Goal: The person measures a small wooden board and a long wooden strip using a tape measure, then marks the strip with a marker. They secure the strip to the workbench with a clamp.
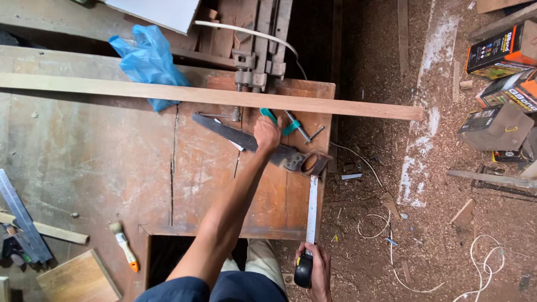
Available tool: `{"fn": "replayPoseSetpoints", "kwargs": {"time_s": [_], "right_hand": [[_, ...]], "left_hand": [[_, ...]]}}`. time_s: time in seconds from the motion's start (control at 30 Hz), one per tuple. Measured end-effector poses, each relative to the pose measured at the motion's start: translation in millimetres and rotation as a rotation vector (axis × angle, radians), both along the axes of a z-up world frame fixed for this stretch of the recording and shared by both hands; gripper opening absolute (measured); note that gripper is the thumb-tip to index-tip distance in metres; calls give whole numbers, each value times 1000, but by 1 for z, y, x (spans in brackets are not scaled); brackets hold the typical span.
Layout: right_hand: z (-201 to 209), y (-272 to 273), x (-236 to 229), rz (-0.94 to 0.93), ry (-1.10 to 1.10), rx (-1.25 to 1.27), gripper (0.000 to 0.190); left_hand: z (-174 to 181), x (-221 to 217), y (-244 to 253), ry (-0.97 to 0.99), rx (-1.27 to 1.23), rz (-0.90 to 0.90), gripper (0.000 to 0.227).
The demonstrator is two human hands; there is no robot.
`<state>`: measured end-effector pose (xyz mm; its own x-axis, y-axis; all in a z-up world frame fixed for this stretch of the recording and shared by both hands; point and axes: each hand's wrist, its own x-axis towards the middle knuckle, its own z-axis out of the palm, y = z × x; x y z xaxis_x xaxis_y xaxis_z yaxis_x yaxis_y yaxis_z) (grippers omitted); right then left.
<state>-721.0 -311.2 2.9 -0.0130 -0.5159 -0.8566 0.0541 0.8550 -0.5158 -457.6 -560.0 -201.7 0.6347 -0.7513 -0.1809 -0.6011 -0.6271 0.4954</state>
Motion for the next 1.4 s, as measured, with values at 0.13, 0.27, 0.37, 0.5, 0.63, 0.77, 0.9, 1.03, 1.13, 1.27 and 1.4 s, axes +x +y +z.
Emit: {"fn": "replayPoseSetpoints", "kwargs": {"time_s": [0.13, 0.27, 0.37, 0.5, 0.63, 0.77, 0.9, 1.03, 1.13, 1.27, 1.4], "right_hand": [[-8, -3, -33, -84, -25, 59, 29], [-13, -15, -46, -62, 0, 77, 29], [-15, -22, -51, -20, -8, 33, 30], [-16, -34, -43, -9, -104, 39, 30], [-22, -44, -35, 59, -146, -50, 31], [-31, -39, -36, 91, -168, -46, 32], [-57, -38, -35, 112, -153, 4, 32], [-89, -21, -41, 97, -49, 138, 30], [-113, -24, -35, 130, -181, 209, 27], [-112, -9, -29, 72, -173, 219, 27], [-68, 16, -18, 11, -95, 37, 32]], "left_hand": [[-29, 1, -10, -86, -63, 19, 49], [-18, 0, -15, 131, 72, 216, 55], [12, -2, -16, 17, 13, 168, 62], [61, 3, 13, 564, -59, 268, 50], [78, 55, 62, 887, -417, 519, 41], [66, 173, 85, 850, -765, 762, 39], [52, 268, 83, 1082, -813, 1002, 29], [37, 291, 79, 1210, -743, 778, 25], [30, 287, 60, 1166, -792, 795, 26], [26, 276, 52, 1115, -830, 923, 34], [34, 247, 87, 1074, -824, 761, 41]]}}
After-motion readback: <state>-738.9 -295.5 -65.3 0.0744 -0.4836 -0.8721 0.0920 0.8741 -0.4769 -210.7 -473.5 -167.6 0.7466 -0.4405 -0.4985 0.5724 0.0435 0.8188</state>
